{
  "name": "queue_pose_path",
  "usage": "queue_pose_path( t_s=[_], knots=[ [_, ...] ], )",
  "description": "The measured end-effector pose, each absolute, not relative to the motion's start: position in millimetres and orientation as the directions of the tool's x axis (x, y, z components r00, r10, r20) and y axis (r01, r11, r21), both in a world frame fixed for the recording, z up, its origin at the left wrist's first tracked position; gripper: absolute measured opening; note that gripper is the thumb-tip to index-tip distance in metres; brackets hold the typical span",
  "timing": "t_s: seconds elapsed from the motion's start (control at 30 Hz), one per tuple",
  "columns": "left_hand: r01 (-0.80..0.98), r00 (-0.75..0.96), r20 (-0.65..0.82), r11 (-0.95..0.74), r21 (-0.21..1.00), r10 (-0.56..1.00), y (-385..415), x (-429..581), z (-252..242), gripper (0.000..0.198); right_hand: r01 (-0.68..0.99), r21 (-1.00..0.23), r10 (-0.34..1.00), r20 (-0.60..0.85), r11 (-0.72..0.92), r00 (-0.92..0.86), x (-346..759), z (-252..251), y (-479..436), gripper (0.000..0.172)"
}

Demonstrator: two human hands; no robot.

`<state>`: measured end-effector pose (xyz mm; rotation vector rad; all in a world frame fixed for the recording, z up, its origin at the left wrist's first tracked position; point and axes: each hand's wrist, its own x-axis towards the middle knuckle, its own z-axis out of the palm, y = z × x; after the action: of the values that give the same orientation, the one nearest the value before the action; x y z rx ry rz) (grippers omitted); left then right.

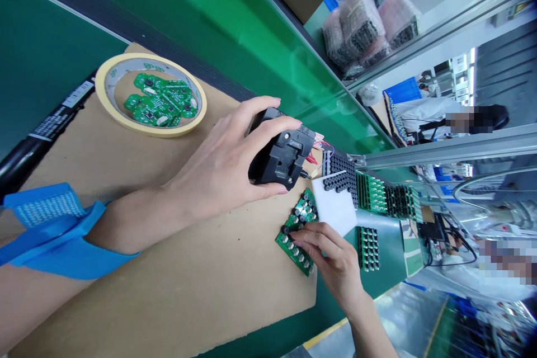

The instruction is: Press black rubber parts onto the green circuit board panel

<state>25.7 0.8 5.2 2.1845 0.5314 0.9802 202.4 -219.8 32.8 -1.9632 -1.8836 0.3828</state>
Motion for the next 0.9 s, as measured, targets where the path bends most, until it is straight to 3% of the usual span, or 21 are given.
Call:
queue_pose_path(
  t_s=[0.23, 0.4, 0.57, 0.77, 0.9],
  knots=[
    [0.096, 0.636, 0.491, -0.693, 0.715, 0.595, 1.1, 25.6, 5.7, 0.067, 0.915, -0.402, 0.986, 0.160, 0.016, 0.053, 201.4, 30.1, -226.8, 0.021],
    [0.113, 0.656, 0.479, -0.703, 0.702, 0.584, -0.5, 25.2, 8.4, 0.055, 0.943, -0.324, 0.970, 0.242, 0.083, -0.002, 201.0, 25.2, -234.3, 0.028],
    [0.121, 0.642, 0.487, -0.706, 0.698, 0.591, 0.3, 25.5, 10.4, 0.062, 0.965, -0.249, 0.944, 0.329, 0.078, 0.009, 201.0, 15.4, -240.6, 0.027],
    [0.151, 0.657, 0.472, -0.717, 0.681, 0.587, 0.6, 24.6, 7.8, 0.069, 0.911, -0.406, 0.903, 0.414, 0.075, 0.110, 190.4, 19.3, -233.3, 0.024],
    [0.171, 0.645, 0.493, -0.739, 0.651, 0.584, -0.9, 25.5, 16.5, 0.065, 0.798, -0.587, 0.856, 0.474, 0.133, 0.207, 171.2, 44.8, -220.2, 0.026]
  ],
)
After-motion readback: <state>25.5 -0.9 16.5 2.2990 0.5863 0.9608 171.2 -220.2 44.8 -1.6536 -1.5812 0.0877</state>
